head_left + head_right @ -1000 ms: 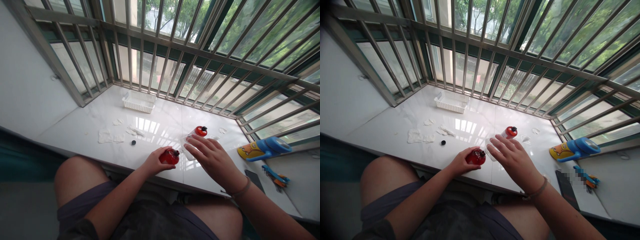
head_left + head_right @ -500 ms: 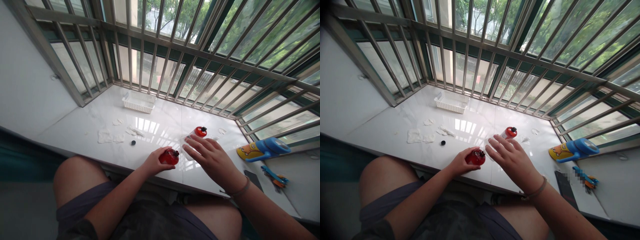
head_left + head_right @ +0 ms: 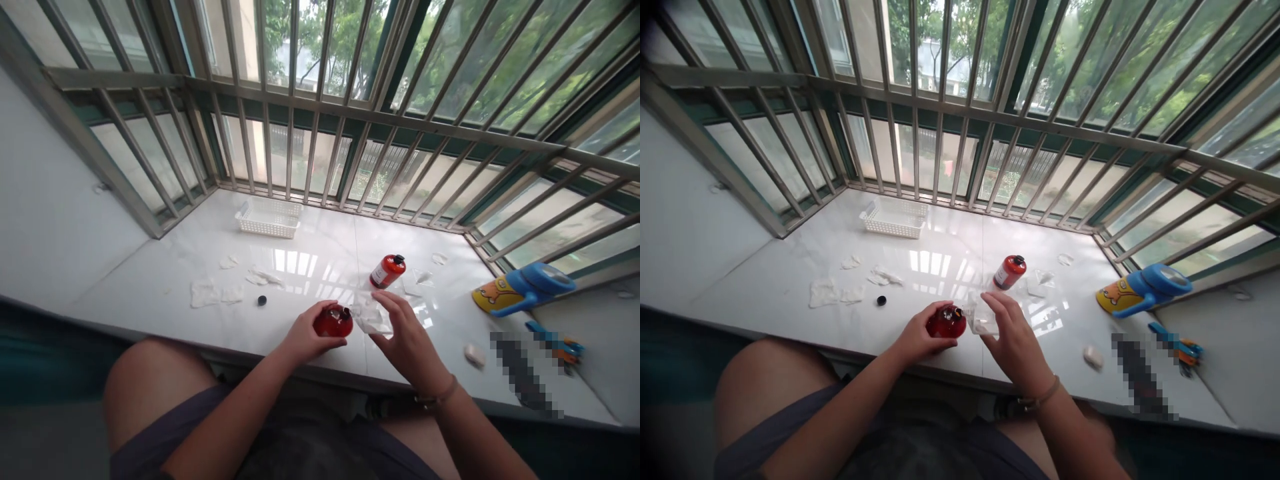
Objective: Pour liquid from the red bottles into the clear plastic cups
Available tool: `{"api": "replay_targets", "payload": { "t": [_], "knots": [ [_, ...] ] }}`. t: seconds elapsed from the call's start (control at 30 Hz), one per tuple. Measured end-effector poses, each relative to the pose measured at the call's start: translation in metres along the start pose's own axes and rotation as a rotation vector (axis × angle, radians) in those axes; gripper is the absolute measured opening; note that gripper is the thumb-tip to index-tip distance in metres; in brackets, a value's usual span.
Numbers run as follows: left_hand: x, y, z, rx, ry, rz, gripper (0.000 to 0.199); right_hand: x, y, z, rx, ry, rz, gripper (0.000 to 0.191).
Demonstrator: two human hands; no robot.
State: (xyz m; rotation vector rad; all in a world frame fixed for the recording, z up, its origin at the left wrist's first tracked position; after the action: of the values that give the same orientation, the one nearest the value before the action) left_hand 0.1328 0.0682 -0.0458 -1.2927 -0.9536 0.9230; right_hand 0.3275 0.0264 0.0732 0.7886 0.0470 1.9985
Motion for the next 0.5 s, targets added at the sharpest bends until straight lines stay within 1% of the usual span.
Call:
{"api": "replay_targets", "payload": {
  "t": [0.1,0.17,0.23,0.3,0.37,0.43,0.5],
  "knots": [
    [0.011,0.0,-0.009,-0.021,-0.008,0.021,0.087,-0.026,-0.033,-0.004,0.117,-0.104,-0.208,0.065],
    [0.022,-0.003,-0.018,-0.027,-0.012,0.012,0.085,-0.047,-0.061,-0.005,0.133,-0.191,-0.356,0.07],
    [0.034,-0.007,-0.031,-0.036,-0.008,-0.002,0.082,-0.071,-0.091,-0.005,0.117,-0.273,-0.515,0.077],
    [0.048,-0.011,-0.046,-0.049,0.007,-0.019,0.081,-0.093,-0.121,-0.006,0.128,-0.343,-0.641,0.082],
    [0.061,-0.016,-0.064,-0.053,0.031,-0.039,0.081,-0.112,-0.149,-0.008,0.184,-0.376,-0.726,0.086],
    [0.073,-0.021,-0.082,-0.05,0.064,-0.051,0.082,-0.128,-0.177,-0.012,0.263,-0.359,-0.777,0.089],
    [0.082,-0.025,-0.1,-0.05,0.095,-0.053,0.082,-0.143,-0.203,-0.012,0.298,-0.355,-0.817,0.092]
  ]
}}
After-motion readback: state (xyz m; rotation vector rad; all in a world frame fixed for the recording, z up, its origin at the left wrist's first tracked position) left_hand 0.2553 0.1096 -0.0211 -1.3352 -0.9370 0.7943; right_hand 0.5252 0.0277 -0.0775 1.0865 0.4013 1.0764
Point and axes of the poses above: each hand's wrist, its own x-axis towards the middle knuckle, its own z-axis out of the back of the hand, y = z × x, the point moved 9 cm from there along x, towards the middle knuckle, and after that the axes turned 1 degree about -z, right-handed, at the moved point
